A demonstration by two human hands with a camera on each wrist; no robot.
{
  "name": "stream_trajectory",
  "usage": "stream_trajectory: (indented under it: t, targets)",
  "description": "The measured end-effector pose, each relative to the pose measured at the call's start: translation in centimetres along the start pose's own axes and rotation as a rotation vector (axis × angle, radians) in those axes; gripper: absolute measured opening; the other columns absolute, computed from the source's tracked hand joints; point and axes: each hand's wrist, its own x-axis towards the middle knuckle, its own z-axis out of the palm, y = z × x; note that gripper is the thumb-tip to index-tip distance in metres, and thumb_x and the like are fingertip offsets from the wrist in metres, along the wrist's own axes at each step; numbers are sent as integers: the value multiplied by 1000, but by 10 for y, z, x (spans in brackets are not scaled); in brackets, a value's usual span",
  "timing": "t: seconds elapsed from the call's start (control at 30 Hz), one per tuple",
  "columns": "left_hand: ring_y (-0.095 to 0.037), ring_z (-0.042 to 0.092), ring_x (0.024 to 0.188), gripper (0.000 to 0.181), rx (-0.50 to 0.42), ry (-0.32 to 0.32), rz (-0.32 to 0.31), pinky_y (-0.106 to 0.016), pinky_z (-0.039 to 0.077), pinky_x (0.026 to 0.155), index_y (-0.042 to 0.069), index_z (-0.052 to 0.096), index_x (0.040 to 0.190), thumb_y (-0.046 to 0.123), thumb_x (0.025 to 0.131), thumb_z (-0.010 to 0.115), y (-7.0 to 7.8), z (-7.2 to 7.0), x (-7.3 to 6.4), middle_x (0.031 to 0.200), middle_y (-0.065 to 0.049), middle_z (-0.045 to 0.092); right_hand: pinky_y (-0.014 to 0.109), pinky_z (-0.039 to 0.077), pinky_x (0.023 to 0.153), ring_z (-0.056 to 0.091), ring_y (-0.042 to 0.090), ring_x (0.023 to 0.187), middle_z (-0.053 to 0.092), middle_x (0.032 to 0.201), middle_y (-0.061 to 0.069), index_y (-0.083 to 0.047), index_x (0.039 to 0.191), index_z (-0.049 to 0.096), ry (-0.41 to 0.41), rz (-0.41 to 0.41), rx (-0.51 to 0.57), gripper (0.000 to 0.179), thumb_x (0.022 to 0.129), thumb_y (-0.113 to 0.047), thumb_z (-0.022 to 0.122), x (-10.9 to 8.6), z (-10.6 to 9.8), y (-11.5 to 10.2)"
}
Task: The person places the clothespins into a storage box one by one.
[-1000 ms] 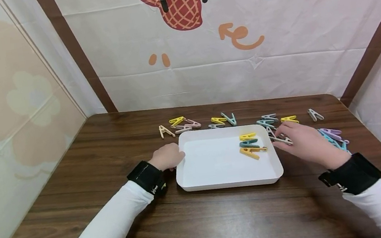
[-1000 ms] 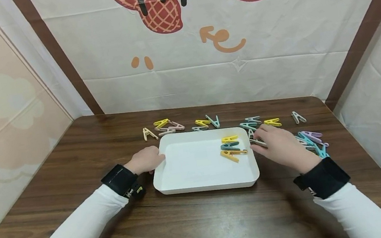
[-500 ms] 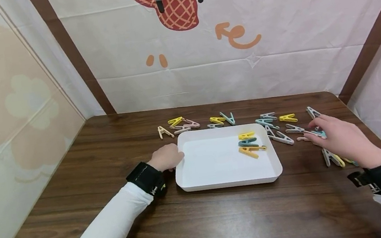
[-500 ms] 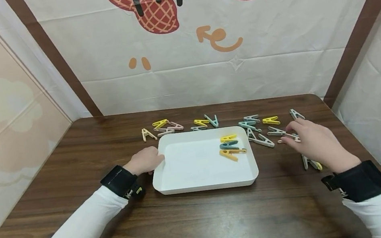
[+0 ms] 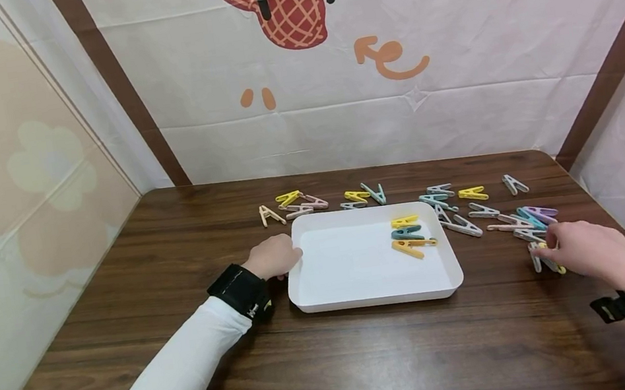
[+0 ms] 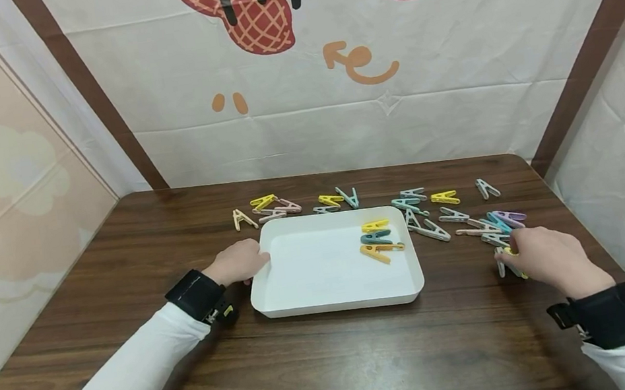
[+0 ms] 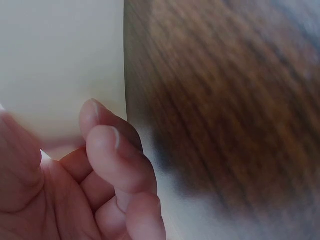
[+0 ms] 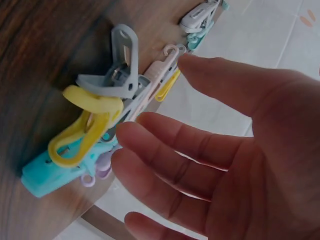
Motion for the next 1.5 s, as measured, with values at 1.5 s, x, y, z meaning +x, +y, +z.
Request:
stream_trajectory:
  t: [1.5]
  targets:
    - [-18, 59, 53, 31, 14, -6, -24, -30, 41, 50, -1, 61, 109, 24, 99, 46, 1, 0, 0, 65, -8, 61, 34, 29, 51, 40, 17, 56, 41, 62, -1, -14, 70, 50, 11, -5, -17, 33, 81, -32, 76, -3, 19, -7]
